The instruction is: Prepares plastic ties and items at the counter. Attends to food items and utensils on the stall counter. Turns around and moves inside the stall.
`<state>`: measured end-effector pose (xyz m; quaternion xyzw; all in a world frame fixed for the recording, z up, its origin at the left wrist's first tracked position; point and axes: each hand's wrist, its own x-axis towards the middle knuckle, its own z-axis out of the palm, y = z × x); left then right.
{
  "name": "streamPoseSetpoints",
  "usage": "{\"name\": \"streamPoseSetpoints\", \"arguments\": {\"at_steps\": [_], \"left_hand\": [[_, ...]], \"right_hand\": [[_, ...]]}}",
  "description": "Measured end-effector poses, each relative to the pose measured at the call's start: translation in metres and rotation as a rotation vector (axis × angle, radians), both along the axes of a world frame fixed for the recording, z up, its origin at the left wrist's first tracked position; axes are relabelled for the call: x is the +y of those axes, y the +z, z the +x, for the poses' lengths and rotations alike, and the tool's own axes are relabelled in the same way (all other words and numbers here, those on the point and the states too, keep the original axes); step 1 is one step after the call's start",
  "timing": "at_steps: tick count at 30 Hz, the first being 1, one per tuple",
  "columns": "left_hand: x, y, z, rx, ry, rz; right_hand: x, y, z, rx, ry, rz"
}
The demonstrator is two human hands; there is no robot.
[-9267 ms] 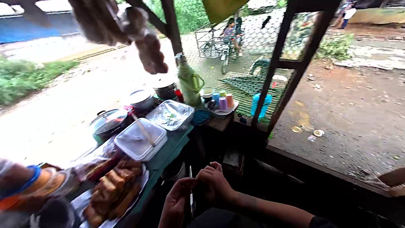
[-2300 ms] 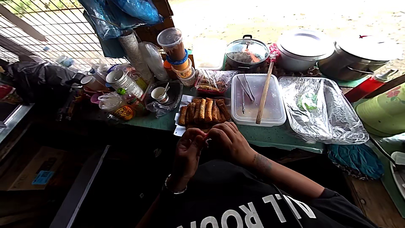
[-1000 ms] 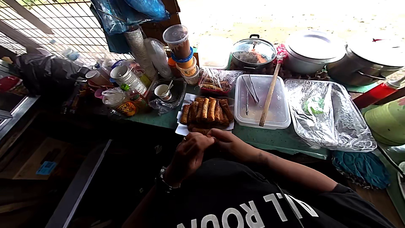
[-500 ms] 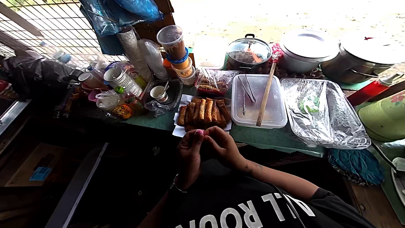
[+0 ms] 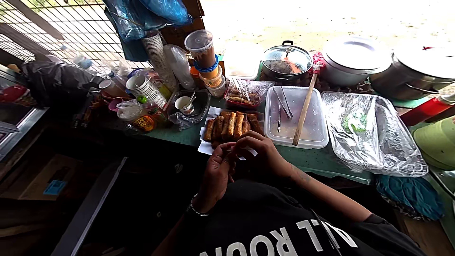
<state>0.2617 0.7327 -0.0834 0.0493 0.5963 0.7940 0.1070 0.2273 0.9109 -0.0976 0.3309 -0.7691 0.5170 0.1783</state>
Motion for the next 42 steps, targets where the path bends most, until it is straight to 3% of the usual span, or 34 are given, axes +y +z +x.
{"name": "streamPoseSetpoints", "arguments": {"at_steps": [8,15,20,30,42], "left_hand": [[-0.009,0.008,0.007,-0.064,-0.052,0.057],[-0.006,0.012,0.011,-0.144,-0.145,0.126],[0.000,0.011,0.013,-0.133,-0.087,0.123],[0.011,-0.001,0.011,0.041,0.120,-0.014],[0.025,-0.019,0.018,0.190,0.260,0.097]], "right_hand": [[0.004,0.000,0.001,-0.022,0.151,0.016],[0.016,0.009,-0.008,0.013,0.427,0.091],[0.020,0.010,0.000,0.037,0.322,0.130],[-0.005,-0.004,0.027,0.129,-0.093,0.045],[-0.013,-0.011,0.025,-0.120,0.019,-0.186]]}}
